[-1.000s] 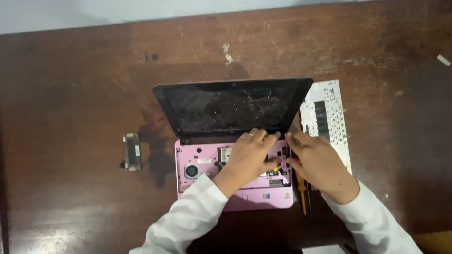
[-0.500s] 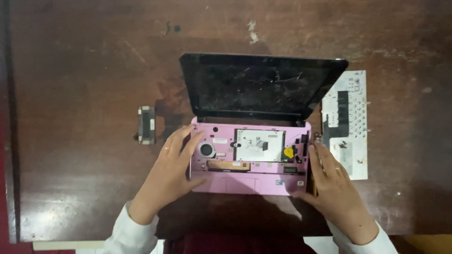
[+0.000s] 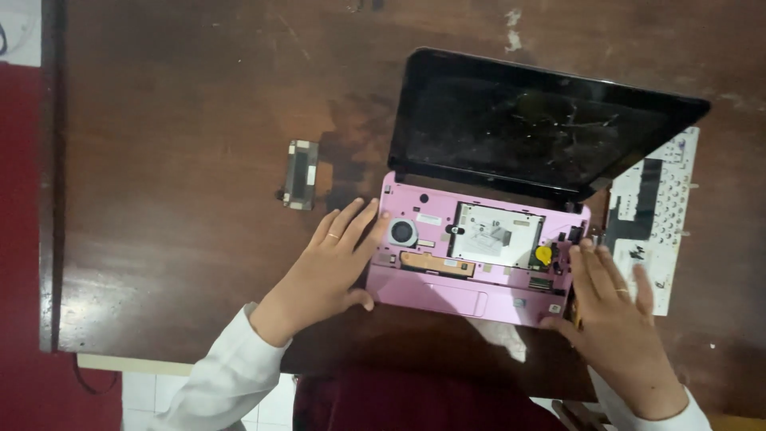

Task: The person is replacing the top casing of a laptop, which involves unscrewing internal components, removing the old shell, and carefully aligning and pressing a new pink casing into place.

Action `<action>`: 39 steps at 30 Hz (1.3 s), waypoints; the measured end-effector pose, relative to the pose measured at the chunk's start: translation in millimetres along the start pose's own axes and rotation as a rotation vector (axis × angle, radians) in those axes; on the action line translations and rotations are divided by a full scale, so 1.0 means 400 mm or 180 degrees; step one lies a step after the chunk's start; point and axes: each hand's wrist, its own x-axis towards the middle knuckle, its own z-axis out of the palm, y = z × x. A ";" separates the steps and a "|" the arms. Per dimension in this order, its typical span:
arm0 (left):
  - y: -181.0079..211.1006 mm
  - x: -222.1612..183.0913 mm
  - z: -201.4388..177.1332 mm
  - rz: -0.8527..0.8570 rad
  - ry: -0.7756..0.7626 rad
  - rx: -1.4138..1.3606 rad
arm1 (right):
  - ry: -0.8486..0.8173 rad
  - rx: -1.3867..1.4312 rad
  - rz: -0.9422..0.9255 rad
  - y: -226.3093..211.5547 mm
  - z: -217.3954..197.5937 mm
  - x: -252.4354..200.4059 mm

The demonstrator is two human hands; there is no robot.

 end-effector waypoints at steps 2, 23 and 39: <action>0.006 0.003 -0.010 0.0002 0.0122 0.0102 | 0.0187 -0.0428 -0.0033 -0.025 -0.020 0.013; 0.027 0.111 -0.063 0.0153 -0.0174 0.2121 | 0.0507 -0.0723 -0.0625 -0.004 -0.041 0.140; 0.066 0.154 -0.033 -0.0059 -0.0392 0.1978 | 0.0102 -0.1195 -0.0178 0.009 0.001 0.141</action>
